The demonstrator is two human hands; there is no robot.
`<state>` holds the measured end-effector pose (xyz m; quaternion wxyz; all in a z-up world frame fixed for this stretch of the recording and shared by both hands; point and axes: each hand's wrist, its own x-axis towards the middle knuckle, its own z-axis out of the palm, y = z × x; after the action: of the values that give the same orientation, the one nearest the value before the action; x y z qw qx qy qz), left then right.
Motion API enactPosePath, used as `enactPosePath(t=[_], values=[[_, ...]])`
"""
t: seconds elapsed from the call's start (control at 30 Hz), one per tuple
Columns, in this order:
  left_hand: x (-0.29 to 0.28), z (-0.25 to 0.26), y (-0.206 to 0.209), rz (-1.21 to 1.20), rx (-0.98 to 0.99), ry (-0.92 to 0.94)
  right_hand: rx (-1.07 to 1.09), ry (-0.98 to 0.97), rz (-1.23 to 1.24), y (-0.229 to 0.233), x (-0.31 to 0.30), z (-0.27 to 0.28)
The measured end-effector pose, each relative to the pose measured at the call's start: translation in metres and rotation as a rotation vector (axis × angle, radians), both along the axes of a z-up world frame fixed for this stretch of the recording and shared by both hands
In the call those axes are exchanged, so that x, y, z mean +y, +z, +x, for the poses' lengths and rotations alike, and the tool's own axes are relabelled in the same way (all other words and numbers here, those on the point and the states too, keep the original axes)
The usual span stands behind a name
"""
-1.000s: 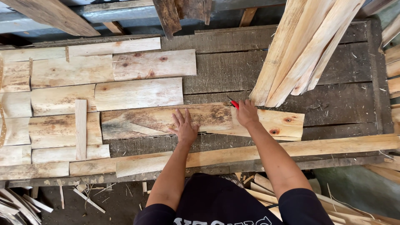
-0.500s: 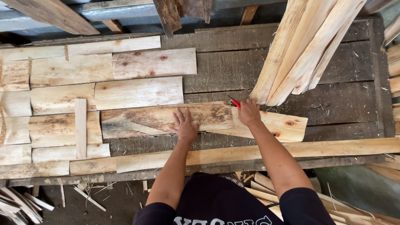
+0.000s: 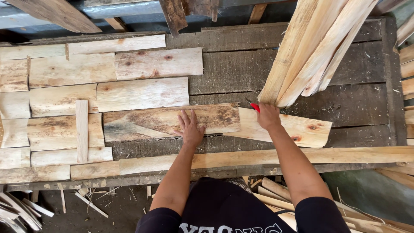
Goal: Shave or score thin pieces of wood with a utility knife to fit them together.
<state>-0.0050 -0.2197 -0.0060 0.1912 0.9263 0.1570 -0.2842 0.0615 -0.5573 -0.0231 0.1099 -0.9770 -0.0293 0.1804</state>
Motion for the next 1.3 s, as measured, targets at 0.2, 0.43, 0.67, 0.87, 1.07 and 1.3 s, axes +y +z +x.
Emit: enactPosePath(t=[0.2,0.43,0.67,0.87,1.07,1.3], values=[[-0.002,-0.001,0.005,-0.003,-0.023,0.012,-0.019,-0.078,0.003,-0.008,-0.034,-0.009],[-0.003,-0.001,0.003,0.006,-0.011,0.005,-0.102,-0.166,0.044,0.013,-0.063,-0.022],[-0.002,-0.002,0.006,0.053,0.005,-0.019,-0.13,-0.208,0.046,0.021,-0.081,-0.026],[0.011,-0.006,0.004,0.05,-0.009,-0.04,-0.105,-0.185,0.031,0.037,-0.067,-0.017],[0.016,-0.002,-0.004,0.065,-0.001,-0.114,-0.047,-0.2,-0.029,0.059,-0.056,-0.015],[0.025,-0.009,0.004,0.039,-0.046,-0.123,0.009,-0.227,-0.155,0.083,-0.036,-0.011]])
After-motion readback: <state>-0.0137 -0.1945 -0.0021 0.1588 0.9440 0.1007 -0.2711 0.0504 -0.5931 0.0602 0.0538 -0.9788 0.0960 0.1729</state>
